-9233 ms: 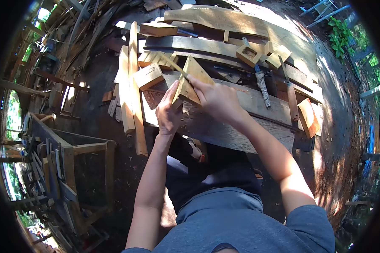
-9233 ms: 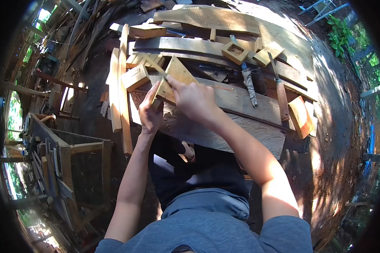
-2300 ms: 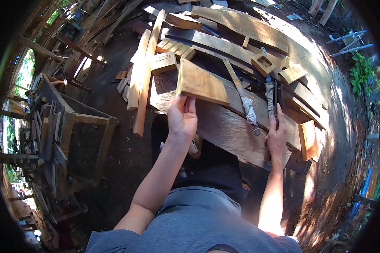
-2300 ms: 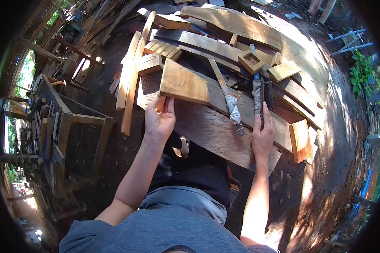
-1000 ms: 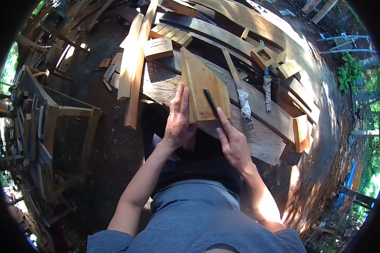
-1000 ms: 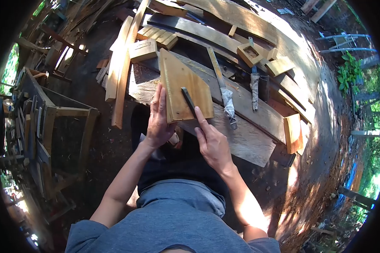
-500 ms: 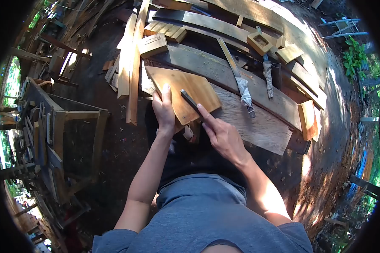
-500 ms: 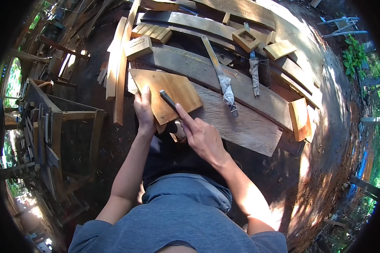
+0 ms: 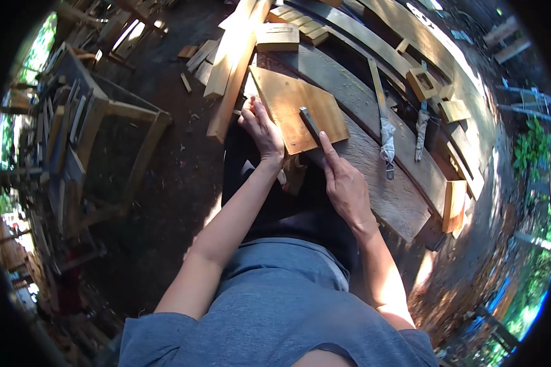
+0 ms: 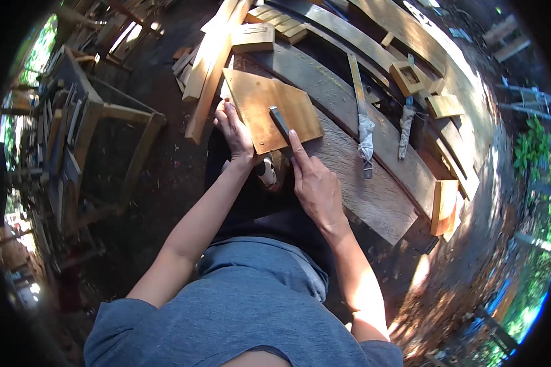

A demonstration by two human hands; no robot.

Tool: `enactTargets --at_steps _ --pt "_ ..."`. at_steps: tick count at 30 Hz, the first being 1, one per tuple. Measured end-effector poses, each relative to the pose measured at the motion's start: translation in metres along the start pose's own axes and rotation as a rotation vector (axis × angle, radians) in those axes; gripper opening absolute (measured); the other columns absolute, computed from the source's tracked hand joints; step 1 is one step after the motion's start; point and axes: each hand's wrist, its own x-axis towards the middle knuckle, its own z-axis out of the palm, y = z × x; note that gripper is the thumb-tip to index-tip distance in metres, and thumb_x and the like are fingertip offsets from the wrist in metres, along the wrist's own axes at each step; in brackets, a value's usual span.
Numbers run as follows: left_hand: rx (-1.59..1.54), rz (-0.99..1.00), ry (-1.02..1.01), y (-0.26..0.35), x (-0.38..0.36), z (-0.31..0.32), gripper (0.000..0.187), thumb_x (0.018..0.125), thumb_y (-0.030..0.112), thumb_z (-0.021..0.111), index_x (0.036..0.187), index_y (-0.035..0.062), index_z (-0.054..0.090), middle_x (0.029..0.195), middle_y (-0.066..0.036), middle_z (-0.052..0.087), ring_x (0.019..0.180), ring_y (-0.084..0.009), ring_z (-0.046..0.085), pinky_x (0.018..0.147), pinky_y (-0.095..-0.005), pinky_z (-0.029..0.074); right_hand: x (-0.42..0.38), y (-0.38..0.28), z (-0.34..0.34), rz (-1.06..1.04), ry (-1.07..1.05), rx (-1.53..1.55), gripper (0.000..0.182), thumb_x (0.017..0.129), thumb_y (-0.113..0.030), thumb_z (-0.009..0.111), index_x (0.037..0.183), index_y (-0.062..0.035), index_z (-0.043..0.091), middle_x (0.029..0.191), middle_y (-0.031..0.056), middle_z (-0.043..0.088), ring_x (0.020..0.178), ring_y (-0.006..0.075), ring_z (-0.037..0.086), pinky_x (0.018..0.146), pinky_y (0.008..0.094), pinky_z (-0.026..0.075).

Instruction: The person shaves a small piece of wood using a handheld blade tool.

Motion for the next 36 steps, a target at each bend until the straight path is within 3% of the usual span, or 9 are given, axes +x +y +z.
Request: enactTargets --at_steps 3,14,16,18,20,24,25,31,36 --pt "-0.182 -0.168 -0.073 -0.008 -0.021 -0.003 0.064 0.105 0.053 0.03 0.14 -0.0005 0.036 0.129 -0.023 0.037 0.124 -0.0338 0.037 0.11 -0.0429 0.028 0.003 -0.004 -0.007 -0.012 -0.022 -0.002 0.054 0.101 -0.023 0.051 0.152 -0.0318 0.037 0.076 0.0181 0.06 0.07 0.0417 0.064 0.066 0.0525 0.051" --pt "-0.412 -0.323 -0.242 0.019 -0.02 -0.013 0.068 0.108 0.044 0.032 0.158 0.0069 0.006 0.158 -0.02 0.026 0.143 -0.0283 0.034 0.115 -0.0335 0.027 -0.01 -0.044 -0.017 -0.103 -0.185 -0.019 0.06 0.098 -0.012 0.049 0.154 -0.0225 0.033 0.086 0.0202 0.056 0.071 0.0427 0.061 0.067 0.0513 0.051" --pt "-0.456 -0.728 -0.466 -0.008 0.005 -0.018 0.065 0.108 0.045 0.03 0.158 0.0075 0.013 0.158 -0.016 0.028 0.142 -0.0262 0.036 0.114 -0.033 0.029 -0.006 -0.048 -0.011 -0.139 -0.251 0.054 0.059 0.099 -0.013 0.049 0.155 -0.021 0.032 0.086 0.0202 0.057 0.071 0.0422 0.062 0.067 0.0514 0.051" --pt "-0.535 -0.521 -0.467 -0.055 0.004 -0.001 0.064 0.107 0.047 0.028 0.157 0.0078 0.02 0.159 -0.013 0.029 0.141 -0.0242 0.037 0.115 -0.0322 0.029 0.006 -0.061 -0.008 -0.075 -0.283 0.021 0.057 0.099 -0.008 0.05 0.153 -0.0174 0.036 0.089 0.0233 0.06 0.082 0.0421 0.062 0.074 0.0488 0.049" --pt "-0.562 -0.48 -0.153 -0.04 -0.008 0.006 0.062 0.105 0.057 0.031 0.148 0.0129 0.035 0.137 -0.008 0.049 0.123 -0.0183 0.05 0.105 -0.0307 0.039 0.018 -0.068 -0.004 -0.051 -0.272 -0.052 0.055 0.099 -0.009 0.049 0.152 -0.0168 0.037 0.091 0.0241 0.062 0.084 0.0429 0.063 0.075 0.0487 0.049" --pt "-0.277 -0.326 -0.2 -0.01 -0.021 -0.014 0.065 0.106 0.046 0.034 0.155 0.0058 0.023 0.158 -0.022 0.029 0.147 -0.0329 0.028 0.119 -0.0388 0.024 0.033 -0.073 -0.001 -0.101 -0.222 -0.117 0.051 0.1 -0.011 0.048 0.151 -0.0156 0.039 0.088 0.0242 0.062 0.082 0.0437 0.063 0.074 0.049 0.05" --pt "-0.222 -0.001 -0.205 -0.009 -0.019 -0.017 0.064 0.106 0.047 0.034 0.155 0.0053 0.024 0.155 -0.024 0.033 0.145 -0.0364 0.031 0.118 -0.0408 0.025 0.035 -0.071 -0.002 -0.104 -0.228 -0.127 0.051 0.1 -0.011 0.048 0.151 -0.0156 0.039 0.088 0.0242 0.062 0.082 0.0437 0.063 0.074 0.049 0.05" --pt "-0.146 -0.171 -0.19 -0.03 -0.035 -0.006 0.063 0.106 0.041 0.038 0.153 0.0038 0.019 0.145 -0.029 0.043 0.137 -0.0415 0.042 0.112 -0.0426 0.033 0.016 -0.063 -0.024 -0.191 -0.299 -0.239 0.057 0.098 -0.014 0.051 0.152 -0.0213 0.036 0.077 0.0198 0.056 0.063 0.0421 0.062 0.059 0.0527 0.051" --pt "-0.399 -0.395 -0.269 -0.021 -0.035 -0.007 0.069 0.104 0.05 0.037 0.151 0.0009 0.023 0.144 -0.031 0.043 0.137 -0.0422 0.041 0.112 -0.0429 0.033 0.021 -0.083 -0.043 -0.117 -0.391 -0.288 0.053 0.099 -0.013 0.049 0.15 -0.0173 0.039 0.08 0.0228 0.058 0.071 0.0432 0.062 0.065 0.0524 0.049"
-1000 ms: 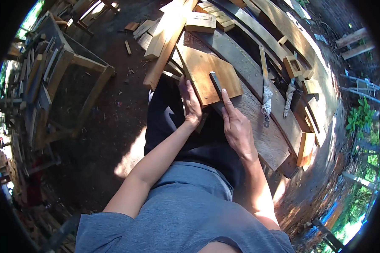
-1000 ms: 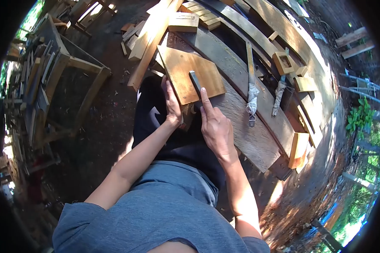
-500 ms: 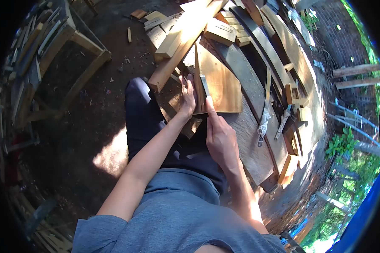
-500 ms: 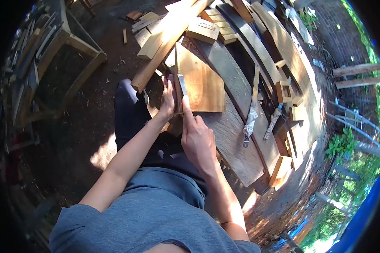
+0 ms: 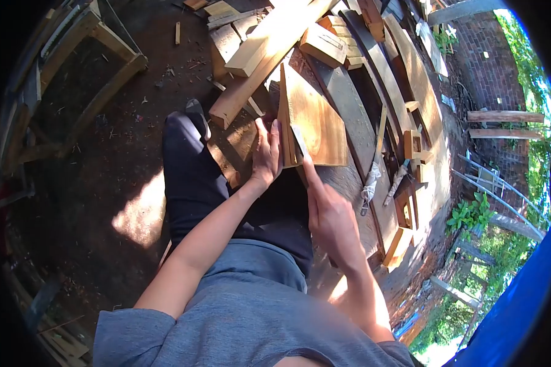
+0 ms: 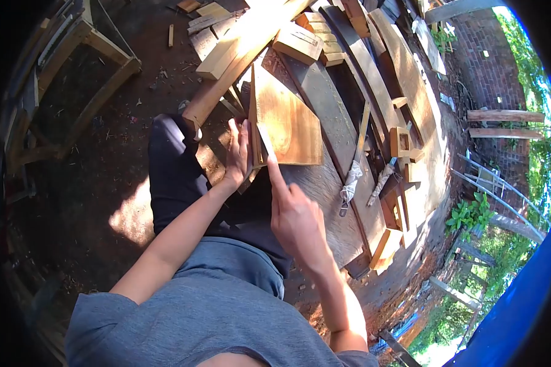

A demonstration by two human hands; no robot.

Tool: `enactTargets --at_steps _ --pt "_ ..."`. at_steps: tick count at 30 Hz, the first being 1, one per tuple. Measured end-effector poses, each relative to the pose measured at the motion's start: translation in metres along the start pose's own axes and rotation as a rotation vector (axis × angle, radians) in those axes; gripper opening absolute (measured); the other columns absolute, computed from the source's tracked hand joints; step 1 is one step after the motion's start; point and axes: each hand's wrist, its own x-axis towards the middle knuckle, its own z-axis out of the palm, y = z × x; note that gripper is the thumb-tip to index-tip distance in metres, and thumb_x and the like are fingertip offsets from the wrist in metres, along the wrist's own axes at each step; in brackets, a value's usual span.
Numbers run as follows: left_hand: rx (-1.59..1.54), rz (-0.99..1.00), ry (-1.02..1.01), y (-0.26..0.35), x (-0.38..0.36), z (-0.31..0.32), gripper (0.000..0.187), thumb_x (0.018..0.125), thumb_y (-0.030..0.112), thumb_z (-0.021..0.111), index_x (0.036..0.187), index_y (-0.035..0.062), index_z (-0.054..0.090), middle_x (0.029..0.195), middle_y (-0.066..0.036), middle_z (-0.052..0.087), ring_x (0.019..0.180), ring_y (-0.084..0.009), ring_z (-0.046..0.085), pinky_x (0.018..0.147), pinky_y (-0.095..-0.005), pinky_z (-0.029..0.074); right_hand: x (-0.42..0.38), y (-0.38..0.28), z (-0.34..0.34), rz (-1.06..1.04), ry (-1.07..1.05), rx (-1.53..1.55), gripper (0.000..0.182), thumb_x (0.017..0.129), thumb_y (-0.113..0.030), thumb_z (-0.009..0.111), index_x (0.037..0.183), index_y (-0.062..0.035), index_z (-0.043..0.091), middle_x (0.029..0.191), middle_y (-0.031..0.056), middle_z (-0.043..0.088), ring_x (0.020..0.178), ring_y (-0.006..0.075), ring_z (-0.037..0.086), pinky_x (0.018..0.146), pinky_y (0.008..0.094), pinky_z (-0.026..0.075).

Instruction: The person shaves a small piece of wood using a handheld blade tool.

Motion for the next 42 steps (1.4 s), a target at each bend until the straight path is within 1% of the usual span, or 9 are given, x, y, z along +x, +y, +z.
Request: enactTargets --at_steps 3,6,11,17,20,26,33,39,42 --pt "0.312 0.0 0.176 -0.041 0.011 0.003 0.075 0.101 0.062 0.028 0.146 0.0016 0.035 0.14 -0.031 0.049 0.127 -0.0427 0.05 0.108 -0.0467 0.036 0.038 0.002 0.004 -0.028 0.034 0.042 0.048 0.1 -0.012 0.048 0.147 -0.0128 0.042 0.085 0.0269 0.061 0.079 0.0458 0.062 0.071 0.0526 0.048" --pt "0.347 -0.073 0.026 0.02 -0.004 -0.008 0.074 0.101 0.061 0.028 0.142 0.0004 0.044 0.13 -0.032 0.055 0.124 -0.0446 0.052 0.108 -0.0472 0.037 0.049 -0.001 0.004 -0.042 0.076 0.027 0.045 0.101 -0.015 0.046 0.145 -0.0133 0.044 0.086 0.0277 0.062 0.081 0.0466 0.062 0.073 0.0531 0.048" --pt "0.359 -0.165 0.08 0.035 -0.006 -0.004 0.074 0.101 0.059 0.028 0.12 -0.0027 0.062 0.114 -0.034 0.063 0.115 -0.0474 0.056 0.101 -0.048 0.041 -0.009 -0.009 -0.016 0.025 -0.069 -0.063 0.052 0.098 -0.016 0.048 0.15 -0.0197 0.04 0.075 0.0237 0.06 0.066 0.0459 0.063 0.065 0.0576 0.05" --pt "0.289 -0.137 0.089 0.027 -0.003 -0.003 0.077 0.102 0.058 0.029 0.102 -0.0073 0.068 0.103 -0.033 0.067 0.106 -0.0474 0.061 0.093 -0.0493 0.047 0.05 0.002 0.001 -0.064 0.028 -0.056 0.051 0.098 -0.016 0.048 0.148 -0.0188 0.042 0.076 0.0238 0.061 0.068 0.0459 0.063 0.067 0.0561 0.05" --pt "0.476 -0.16 0.106 0.009 0.001 -0.005 0.08 0.101 0.061 0.028 0.104 -0.009 0.067 0.105 -0.032 0.066 0.108 -0.047 0.061 0.094 -0.049 0.047 0.055 -0.004 -0.006 -0.067 0.022 -0.037 0.047 0.098 -0.016 0.049 0.145 -0.0181 0.046 0.081 0.0251 0.065 0.074 0.046 0.066 0.068 0.0556 0.051" --pt "0.271 -0.168 0.074 0.028 -0.001 -0.004 0.084 0.1 0.065 0.028 0.113 -0.0088 0.064 0.11 -0.03 0.067 0.109 -0.0429 0.063 0.096 -0.0453 0.047 -0.003 -0.004 -0.025 0.0 -0.087 -0.084 0.053 0.099 -0.017 0.047 0.151 -0.0224 0.039 0.076 0.0231 0.063 0.071 0.045 0.065 0.07 0.0553 0.051" --pt "0.286 -0.23 -0.018 -0.025 0.018 -0.012 0.088 0.099 0.069 0.022 0.114 -0.0064 0.065 0.113 -0.029 0.067 0.114 -0.0421 0.061 0.1 -0.0454 0.045 0.063 0.008 -0.02 -0.075 -0.04 0.031 0.049 0.099 -0.012 0.046 0.147 -0.0105 0.042 0.085 0.0293 0.063 0.082 0.0456 0.063 0.076 0.053 0.047" --pt "0.353 -0.264 0.0 0.003 0.007 -0.01 0.09 0.098 0.07 0.022 0.12 -0.0081 0.062 0.117 -0.029 0.065 0.118 -0.0417 0.058 0.103 -0.0448 0.042 0.011 -0.003 -0.041 -0.011 -0.152 -0.018 0.044 0.097 -0.015 0.048 0.141 -0.0101 0.048 0.084 0.0285 0.064 0.077 0.0448 0.064 0.073 0.054 0.05" --pt "0.228 -0.163 0.002 -0.007 0.01 -0.01 0.086 0.099 0.067 0.026 0.118 -0.0091 0.062 0.114 -0.03 0.066 0.115 -0.0431 0.06 0.1 -0.0446 0.044 0.056 0.008 -0.027 -0.067 -0.088 -0.012 0.05 0.099 -0.016 0.045 0.148 -0.0132 0.042 0.087 0.0311 0.063 0.083 0.0468 0.063 0.077 0.0529 0.048"
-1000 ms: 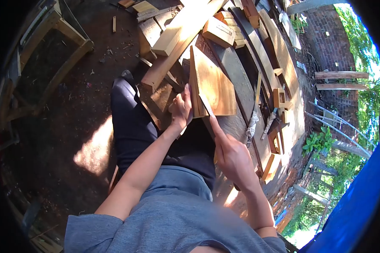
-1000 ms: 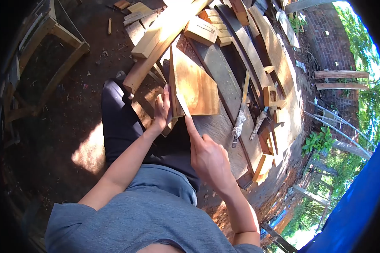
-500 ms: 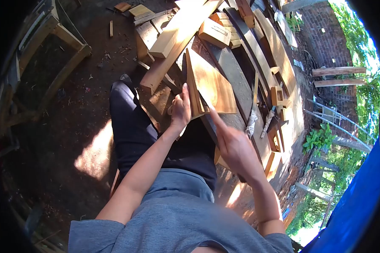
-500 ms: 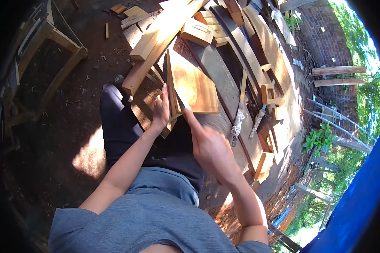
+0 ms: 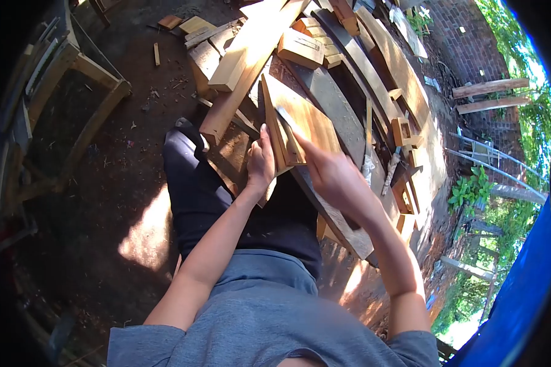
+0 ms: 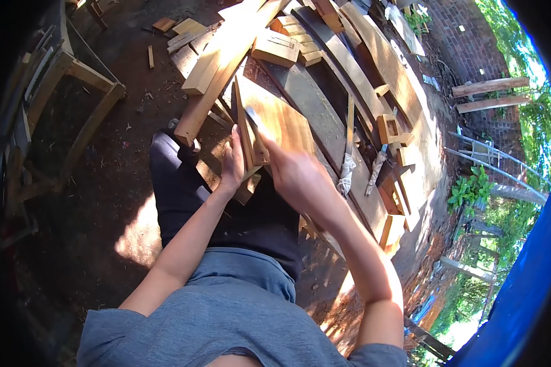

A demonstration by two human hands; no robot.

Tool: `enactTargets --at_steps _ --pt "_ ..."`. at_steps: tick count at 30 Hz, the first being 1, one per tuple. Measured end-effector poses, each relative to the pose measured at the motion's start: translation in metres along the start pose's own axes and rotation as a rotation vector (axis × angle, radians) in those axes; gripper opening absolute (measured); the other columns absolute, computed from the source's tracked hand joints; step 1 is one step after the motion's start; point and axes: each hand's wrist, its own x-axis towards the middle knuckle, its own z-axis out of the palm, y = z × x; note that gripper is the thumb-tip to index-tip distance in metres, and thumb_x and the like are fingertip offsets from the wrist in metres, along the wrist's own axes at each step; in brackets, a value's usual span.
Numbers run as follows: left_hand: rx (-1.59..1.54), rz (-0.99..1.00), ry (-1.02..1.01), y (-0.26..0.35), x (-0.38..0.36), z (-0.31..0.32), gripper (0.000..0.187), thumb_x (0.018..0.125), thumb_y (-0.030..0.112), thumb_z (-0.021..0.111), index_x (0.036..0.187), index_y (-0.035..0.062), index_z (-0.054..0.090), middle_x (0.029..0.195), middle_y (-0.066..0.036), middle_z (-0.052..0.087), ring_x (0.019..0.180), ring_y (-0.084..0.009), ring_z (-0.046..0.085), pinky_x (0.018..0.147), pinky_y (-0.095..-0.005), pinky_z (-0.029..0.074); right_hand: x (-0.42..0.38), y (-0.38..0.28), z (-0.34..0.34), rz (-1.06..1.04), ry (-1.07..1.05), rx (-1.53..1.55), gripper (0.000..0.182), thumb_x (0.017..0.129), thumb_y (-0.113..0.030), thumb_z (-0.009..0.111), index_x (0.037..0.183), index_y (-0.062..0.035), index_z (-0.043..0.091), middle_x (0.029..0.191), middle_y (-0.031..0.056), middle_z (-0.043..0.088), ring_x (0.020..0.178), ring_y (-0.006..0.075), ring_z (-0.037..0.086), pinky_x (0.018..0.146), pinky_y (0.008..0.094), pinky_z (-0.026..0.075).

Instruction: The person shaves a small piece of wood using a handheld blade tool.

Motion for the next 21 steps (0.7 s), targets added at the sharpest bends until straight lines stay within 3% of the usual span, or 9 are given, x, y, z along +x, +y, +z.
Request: enactTargets --at_steps 4,7,9,10,12,13,14,16,21 --pt "-0.171 -0.026 -0.037 -0.011 0.016 0.001 0.077 0.103 0.058 0.032 0.107 -0.0105 0.066 0.106 -0.031 0.068 0.109 -0.0435 0.063 0.095 -0.043 0.048 0.042 -0.002 -0.004 -0.02 -0.001 -0.016 0.051 0.098 -0.016 0.044 0.149 -0.0147 0.042 0.09 0.031 0.063 0.085 0.0464 0.064 0.078 0.0524 0.048" --pt "-0.123 0.054 -0.235 0.001 -0.012 -0.023 0.08 0.099 0.064 0.035 0.119 -0.0095 0.06 0.107 -0.031 0.067 0.107 -0.0445 0.063 0.094 -0.0451 0.048 0.045 0.004 -0.005 0.006 -0.037 -0.034 0.052 0.097 -0.015 0.043 0.15 -0.0168 0.041 0.092 0.0312 0.063 0.086 0.046 0.064 0.079 0.0518 0.049" --pt "0.023 0.608 -0.127 -0.001 -0.032 -0.031 0.081 0.094 0.061 0.052 0.136 -0.0071 0.044 0.11 -0.032 0.064 0.104 -0.0439 0.065 0.093 -0.0474 0.049 0.046 0.014 0.006 -0.129 0.098 -0.038 0.052 0.095 -0.018 0.042 0.147 -0.0118 0.043 0.084 0.0283 0.066 0.078 0.0444 0.066 0.076 0.0533 0.051" --pt "0.032 0.605 -0.132 -0.003 -0.035 -0.034 0.081 0.094 0.061 0.052 0.136 -0.0071 0.044 0.11 -0.032 0.064 0.104 -0.0439 0.065 0.093 -0.0474 0.049 0.047 0.016 0.008 -0.126 0.1 -0.028 0.052 0.095 -0.018 0.042 0.147 -0.0118 0.043 0.084 0.0283 0.066 0.078 0.0444 0.066 0.076 0.0533 0.051" --pt "0.363 0.86 -0.127 -0.005 -0.04 -0.04 0.094 0.085 0.05 0.071 0.146 -0.0044 0.025 0.113 -0.034 0.062 0.099 -0.0468 0.066 0.086 -0.0511 0.052 0.05 0.017 0.011 -0.117 0.1 -0.028 0.053 0.095 -0.018 0.042 0.147 -0.0123 0.043 0.086 0.028 0.067 0.079 0.0439 0.066 0.075 0.0532 0.051" --pt "0.349 0.603 -0.154 0.002 -0.04 -0.032 0.093 0.083 0.033 0.077 0.147 -0.0051 0.021 0.105 -0.033 0.064 0.094 -0.0481 0.066 0.08 -0.0523 0.054 0.051 0.013 0.009 -0.074 0.06 -0.038 0.051 0.095 -0.016 0.041 0.146 -0.0123 0.045 0.085 0.0266 0.067 0.079 0.0441 0.066 0.075 0.0532 0.051" --pt "0.352 0.602 -0.157 -0.002 -0.039 -0.032 0.093 0.083 0.033 0.077 0.147 -0.0051 0.021 0.105 -0.033 0.064 0.094 -0.0481 0.066 0.08 -0.0523 0.054 0.049 0.013 0.009 -0.073 0.061 -0.035 0.051 0.095 -0.016 0.041 0.146 -0.0123 0.045 0.085 0.0266 0.067 0.079 0.0441 0.066 0.075 0.0532 0.051" --pt "0.442 0.477 -0.093 -0.001 -0.034 -0.028 0.075 0.086 0.016 0.074 0.144 0.0016 0.028 0.113 -0.023 0.066 0.101 -0.0406 0.068 0.08 -0.0414 0.057 0.042 0.012 0.009 -0.085 0.091 -0.003 0.049 0.095 -0.015 0.042 0.144 -0.0112 0.047 0.082 0.0271 0.066 0.078 0.0444 0.065 0.074 0.0533 0.051" --pt "0.493 0.538 -0.117 0.009 -0.031 -0.038 0.063 0.085 0.007 0.071 0.138 0.0 0.038 0.106 -0.02 0.069 0.099 -0.0362 0.069 0.079 -0.0385 0.057 -0.031 0.001 -0.002 -0.032 0.01 0.08 0.048 0.097 -0.016 0.044 0.144 -0.0098 0.044 0.082 0.0281 0.066 0.077 0.0453 0.065 0.072 0.055 0.05"
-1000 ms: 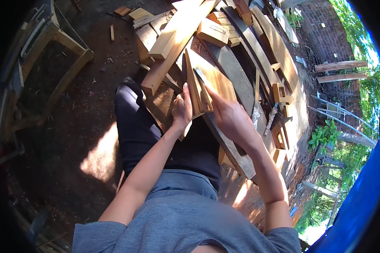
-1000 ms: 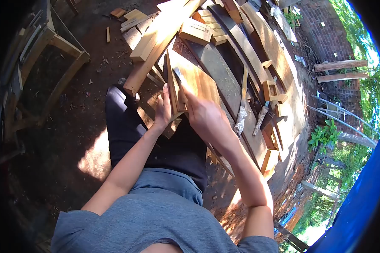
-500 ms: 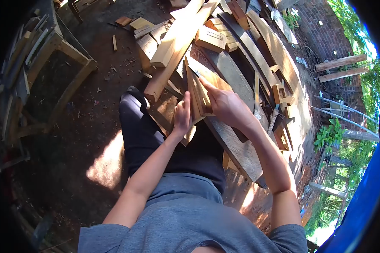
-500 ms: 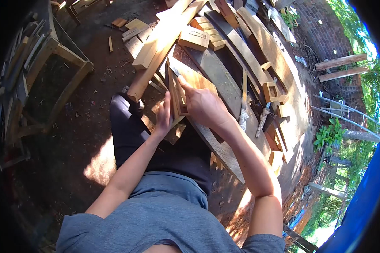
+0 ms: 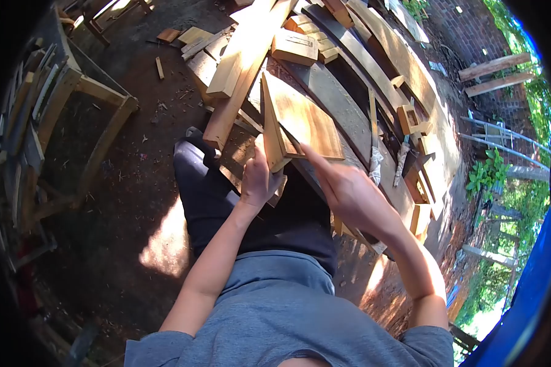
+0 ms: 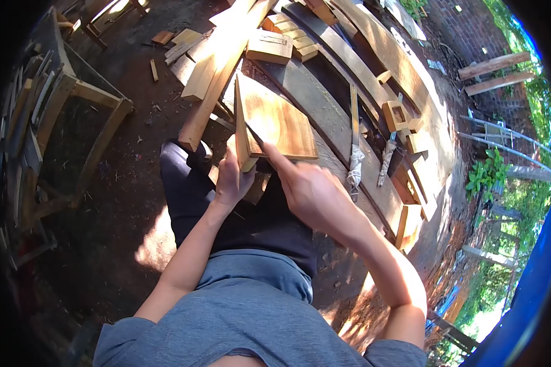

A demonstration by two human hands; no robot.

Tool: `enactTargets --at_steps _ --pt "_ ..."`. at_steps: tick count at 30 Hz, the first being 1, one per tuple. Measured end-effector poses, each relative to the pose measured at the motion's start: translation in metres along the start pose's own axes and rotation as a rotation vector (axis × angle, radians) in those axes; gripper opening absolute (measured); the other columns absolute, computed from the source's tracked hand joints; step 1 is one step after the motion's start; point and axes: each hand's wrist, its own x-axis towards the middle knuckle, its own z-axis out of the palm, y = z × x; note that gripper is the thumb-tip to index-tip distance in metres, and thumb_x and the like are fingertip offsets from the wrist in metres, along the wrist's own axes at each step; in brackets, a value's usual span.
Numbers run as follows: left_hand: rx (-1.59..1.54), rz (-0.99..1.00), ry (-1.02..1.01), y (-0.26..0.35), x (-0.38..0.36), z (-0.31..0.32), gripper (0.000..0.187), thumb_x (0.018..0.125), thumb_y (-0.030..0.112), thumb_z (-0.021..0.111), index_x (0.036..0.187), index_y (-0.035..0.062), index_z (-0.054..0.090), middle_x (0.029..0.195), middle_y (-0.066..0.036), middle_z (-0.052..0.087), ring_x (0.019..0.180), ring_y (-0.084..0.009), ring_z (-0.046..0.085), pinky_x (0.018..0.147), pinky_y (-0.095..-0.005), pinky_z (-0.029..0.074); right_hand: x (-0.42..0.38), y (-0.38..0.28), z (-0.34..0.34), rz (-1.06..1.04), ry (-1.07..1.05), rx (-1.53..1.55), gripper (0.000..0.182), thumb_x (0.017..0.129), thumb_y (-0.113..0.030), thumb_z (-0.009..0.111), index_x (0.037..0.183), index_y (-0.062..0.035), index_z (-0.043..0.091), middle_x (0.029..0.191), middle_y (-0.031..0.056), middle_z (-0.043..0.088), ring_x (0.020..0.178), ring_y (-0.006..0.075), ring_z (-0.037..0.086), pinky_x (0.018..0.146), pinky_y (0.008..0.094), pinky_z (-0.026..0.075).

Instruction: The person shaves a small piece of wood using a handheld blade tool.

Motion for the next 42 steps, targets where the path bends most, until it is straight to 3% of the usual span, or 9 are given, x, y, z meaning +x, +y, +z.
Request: enactTargets --at_steps 11,13,25,27,29,31,36,40,42 --pt "-0.015 0.028 -0.059 -0.009 0.009 -0.007 0.062 0.084 0.006 0.073 0.135 0.0006 0.038 0.104 -0.016 0.072 0.096 -0.0321 0.072 0.08 -0.0361 0.057 0.033 -0.005 0.006 0.074 0.027 0.025 0.043 0.099 -0.016 0.048 0.142 -0.0092 0.048 0.091 0.0288 0.065 0.083 0.0456 0.064 0.076 0.0537 0.049" --pt "-0.08 0.095 -0.024 -0.006 0.009 -0.008 0.078 0.074 0.005 0.078 0.139 -0.0027 0.034 0.095 -0.023 0.07 0.093 -0.0418 0.068 0.078 -0.0443 0.057 0.007 -0.012 0.001 0.06 0.026 0.012 0.044 0.099 -0.016 0.049 0.142 -0.0097 0.047 0.09 0.0279 0.066 0.082 0.0452 0.064 0.075 0.0533 0.049" --pt "-0.044 0.074 -0.052 -0.005 0.01 -0.009 0.08 0.075 0.003 0.074 0.141 -0.002 0.029 0.095 -0.026 0.068 0.093 -0.0453 0.066 0.078 -0.0478 0.057 0.016 -0.013 -0.002 -0.009 0.055 -0.091 0.049 0.093 -0.013 0.048 0.142 -0.0116 0.045 0.082 0.0253 0.067 0.075 0.0404 0.069 0.066 0.0515 0.054" --pt "-0.043 0.054 -0.036 -0.001 0.008 -0.011 0.062 0.083 0.004 0.073 0.134 0.0013 0.038 0.101 -0.014 0.071 0.094 -0.0278 0.073 0.077 -0.0342 0.057 -0.006 -0.019 -0.007 0.037 -0.064 -0.145 0.052 0.093 -0.012 0.048 0.145 -0.0124 0.043 0.079 0.0247 0.066 0.074 0.0405 0.068 0.065 0.0511 0.054" --pt "-0.046 0.046 -0.043 -0.003 0.007 -0.009 0.064 0.083 0.004 0.073 0.136 0.0008 0.037 0.102 -0.015 0.071 0.093 -0.0284 0.073 0.077 -0.0344 0.057 -0.004 -0.018 -0.005 0.059 -0.075 -0.125 0.055 0.092 -0.01 0.049 0.146 -0.0123 0.042 0.078 0.0237 0.066 0.074 0.0407 0.068 0.066 0.0512 0.054" --pt "-0.048 0.092 -0.1 -0.004 0.012 -0.012 0.083 0.072 0.003 0.076 0.14 -0.0028 0.029 0.096 -0.025 0.069 0.09 -0.0434 0.068 0.078 -0.0465 0.057 0.02 -0.014 -0.004 0.024 0.022 -0.075 0.049 0.099 -0.015 0.048 0.147 -0.011 0.042 0.083 0.0247 0.065 0.079 0.0422 0.065 0.072 0.0507 0.05" --pt "-0.026 0.101 -0.086 -0.004 0.012 -0.012 0.088 0.072 0.003 0.078 0.141 -0.0091 0.025 0.1 -0.024 0.069 0.092 -0.0421 0.068 0.078 -0.0452 0.057 0.045 -0.008 0.004 0.003 0.033 -0.068 0.05 0.098 -0.013 0.047 0.147 -0.0116 0.042 0.079 0.0257 0.065 0.075 0.0428 0.065 0.07 0.0524 0.049" --pt "-0.051 0.051 -0.121 -0.005 0.008 -0.013 0.088 0.072 0.004 0.078 0.141 -0.0081 0.026 0.098 -0.024 0.069 0.092 -0.0429 0.068 0.078 -0.0457 0.057 0.002 -0.022 -0.01 0.096 -0.088 -0.104 0.052 0.098 -0.012 0.047 0.149 -0.0128 0.04 0.08 0.0265 0.065 0.075 0.0426 0.065 0.07 0.0536 0.049" --pt "-0.009 0.017 -0.098 -0.005 0.006 -0.013 0.068 0.084 0.004 0.071 0.14 0.0003 0.033 0.104 -0.018 0.071 0.096 -0.0341 0.071 0.078 -0.0377 0.058 0.008 -0.021 -0.012 0.11 -0.097 -0.053 0.052 0.097 -0.012 0.047 0.148 -0.0124 0.041 0.083 0.0271 0.065 0.078 0.0429 0.066 0.071 0.0535 0.049"
